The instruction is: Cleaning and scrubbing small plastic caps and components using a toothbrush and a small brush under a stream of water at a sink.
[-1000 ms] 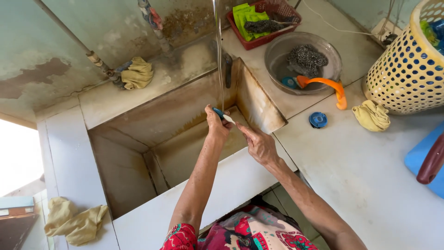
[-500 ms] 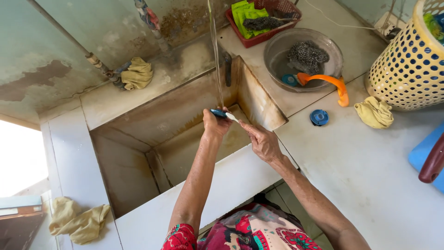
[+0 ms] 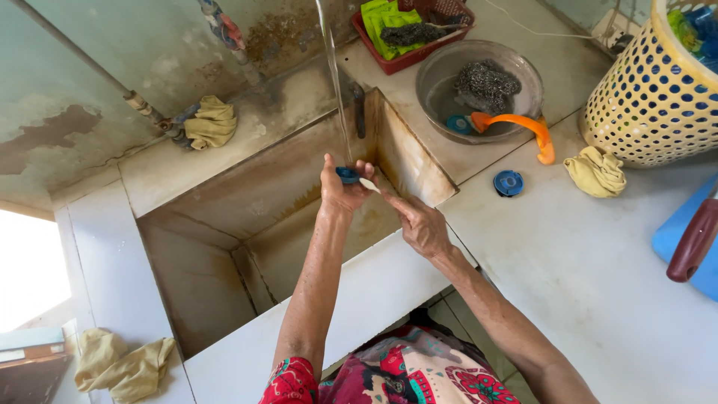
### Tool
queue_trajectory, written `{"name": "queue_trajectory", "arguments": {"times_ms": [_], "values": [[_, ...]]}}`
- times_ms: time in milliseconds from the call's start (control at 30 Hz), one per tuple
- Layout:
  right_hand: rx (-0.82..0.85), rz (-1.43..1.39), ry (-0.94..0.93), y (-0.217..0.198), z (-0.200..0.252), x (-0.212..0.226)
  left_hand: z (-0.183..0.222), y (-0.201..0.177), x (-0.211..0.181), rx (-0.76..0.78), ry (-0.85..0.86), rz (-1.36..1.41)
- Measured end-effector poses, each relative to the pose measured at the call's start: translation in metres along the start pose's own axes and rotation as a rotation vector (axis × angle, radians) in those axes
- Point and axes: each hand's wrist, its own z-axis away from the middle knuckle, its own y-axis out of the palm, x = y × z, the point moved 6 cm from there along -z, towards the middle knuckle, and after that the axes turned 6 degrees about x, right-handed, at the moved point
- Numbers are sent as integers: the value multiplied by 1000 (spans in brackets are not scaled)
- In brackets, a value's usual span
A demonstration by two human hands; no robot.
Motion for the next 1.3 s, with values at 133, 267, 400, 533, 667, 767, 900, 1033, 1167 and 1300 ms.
{"name": "queue_trajectory", "arguments": {"times_ms": [133, 267, 400, 533, 667, 767, 900, 1033, 1167, 1300], "values": [[8, 11, 36, 2, -4, 1, 51, 38, 3, -44, -57, -67], [-85, -130, -29, -2, -11, 17, 1, 10, 8, 218, -99, 33], [-98, -446, -7, 10, -12, 5, -15, -10, 2, 220, 90, 88], [-8, -677, 197, 21, -10, -3, -12, -11, 7, 234, 198, 65], [-2, -644, 182, 16, 0, 11, -26, -22, 0, 257, 288, 73], [-9, -559, 154, 11, 0, 21, -24, -24, 1, 226, 346, 34], [11, -468, 272, 9, -26, 12, -36, -38, 17, 89, 348, -15], [-44, -511, 162, 8, -25, 6, 8, -5, 22, 23, 351, -32], [-37, -530, 131, 5, -7, 19, -11, -21, 8, 71, 362, 42], [-20, -527, 203, 7, -8, 18, -7, -19, 2, 72, 354, -99]]}}
